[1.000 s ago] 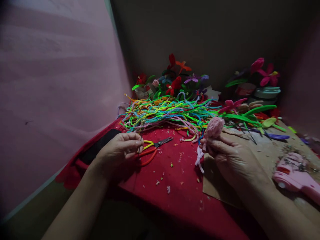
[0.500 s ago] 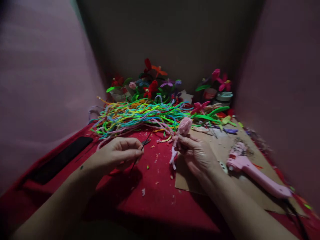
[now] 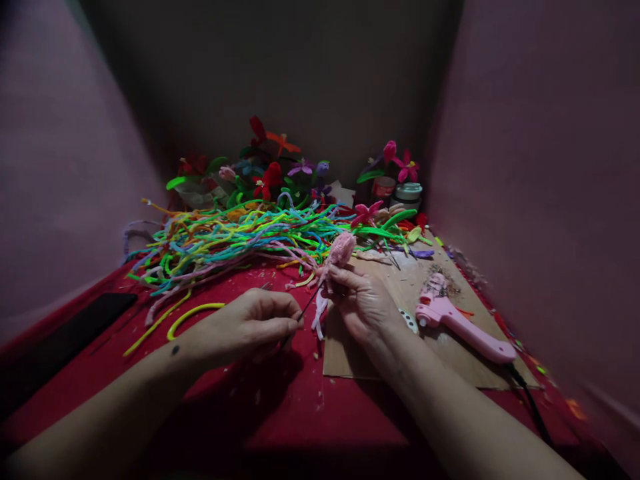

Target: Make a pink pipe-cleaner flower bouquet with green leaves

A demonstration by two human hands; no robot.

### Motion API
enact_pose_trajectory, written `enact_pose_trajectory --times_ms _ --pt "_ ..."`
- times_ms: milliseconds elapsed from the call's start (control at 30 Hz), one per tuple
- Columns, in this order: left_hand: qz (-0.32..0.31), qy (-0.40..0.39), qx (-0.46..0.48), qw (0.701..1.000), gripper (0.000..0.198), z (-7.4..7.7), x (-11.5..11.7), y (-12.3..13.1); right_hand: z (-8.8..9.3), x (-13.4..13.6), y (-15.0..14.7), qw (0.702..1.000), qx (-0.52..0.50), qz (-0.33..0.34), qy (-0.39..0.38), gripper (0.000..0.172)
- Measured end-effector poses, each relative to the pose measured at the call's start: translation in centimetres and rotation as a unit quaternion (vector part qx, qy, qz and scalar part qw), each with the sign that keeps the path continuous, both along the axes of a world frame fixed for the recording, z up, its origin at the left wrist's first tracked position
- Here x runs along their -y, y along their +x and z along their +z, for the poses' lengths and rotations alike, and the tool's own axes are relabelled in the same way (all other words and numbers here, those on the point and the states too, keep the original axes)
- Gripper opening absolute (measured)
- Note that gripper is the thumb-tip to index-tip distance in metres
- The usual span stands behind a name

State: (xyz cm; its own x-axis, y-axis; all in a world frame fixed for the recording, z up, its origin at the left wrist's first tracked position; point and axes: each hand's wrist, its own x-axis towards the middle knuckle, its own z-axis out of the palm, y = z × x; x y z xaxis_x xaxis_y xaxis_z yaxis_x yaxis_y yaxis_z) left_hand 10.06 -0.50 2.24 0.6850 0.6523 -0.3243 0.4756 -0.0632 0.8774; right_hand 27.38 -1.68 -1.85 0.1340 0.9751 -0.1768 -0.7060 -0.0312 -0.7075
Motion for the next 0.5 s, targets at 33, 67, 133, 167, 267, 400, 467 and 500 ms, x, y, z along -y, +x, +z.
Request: enact_pose_trajectory --times_ms 33,67,133,167,267,400,467,500 --pt "0.0 0.001 0.001 1.0 0.014 -0.1 -0.1 0.0 0.0 0.0 0.0 1.0 0.0 -0.001 -0.002 0.011" --pt "0.001 0.002 0.004 1.0 0.014 -0.2 -0.1 0.1 0.0 0.0 0.0 1.0 -0.001 -0.001 -0.003 0.011" --pt "0.007 0.003 0.008 1.0 0.013 -0.4 -0.2 0.2 0.1 0.0 -0.1 1.0 -0.003 -0.002 -0.004 0.012" --pt "0.012 0.006 0.009 1.0 0.012 -0.4 -0.2 0.2 0.1 -0.1 -0.1 1.0 -0.005 -0.003 -0.005 0.012" --pt "0.031 0.024 0.003 0.999 0.012 -0.5 0.0 0.4 0.0 -0.1 -0.1 1.0 -0.012 -0.005 -0.007 0.012" --pt "0.052 0.061 -0.002 0.997 0.015 -0.8 0.3 0.6 -0.2 -0.2 -0.1 1.0 -0.014 -0.002 -0.002 0.013" --pt "0.053 0.085 0.0 0.995 0.016 -1.1 0.3 0.6 -0.3 -0.2 -0.1 1.0 -0.014 0.002 -0.001 0.012" --pt "0.053 0.1 0.0 0.994 0.016 -1.3 0.3 0.6 -0.3 -0.2 -0.1 1.0 -0.014 0.004 -0.003 0.011"
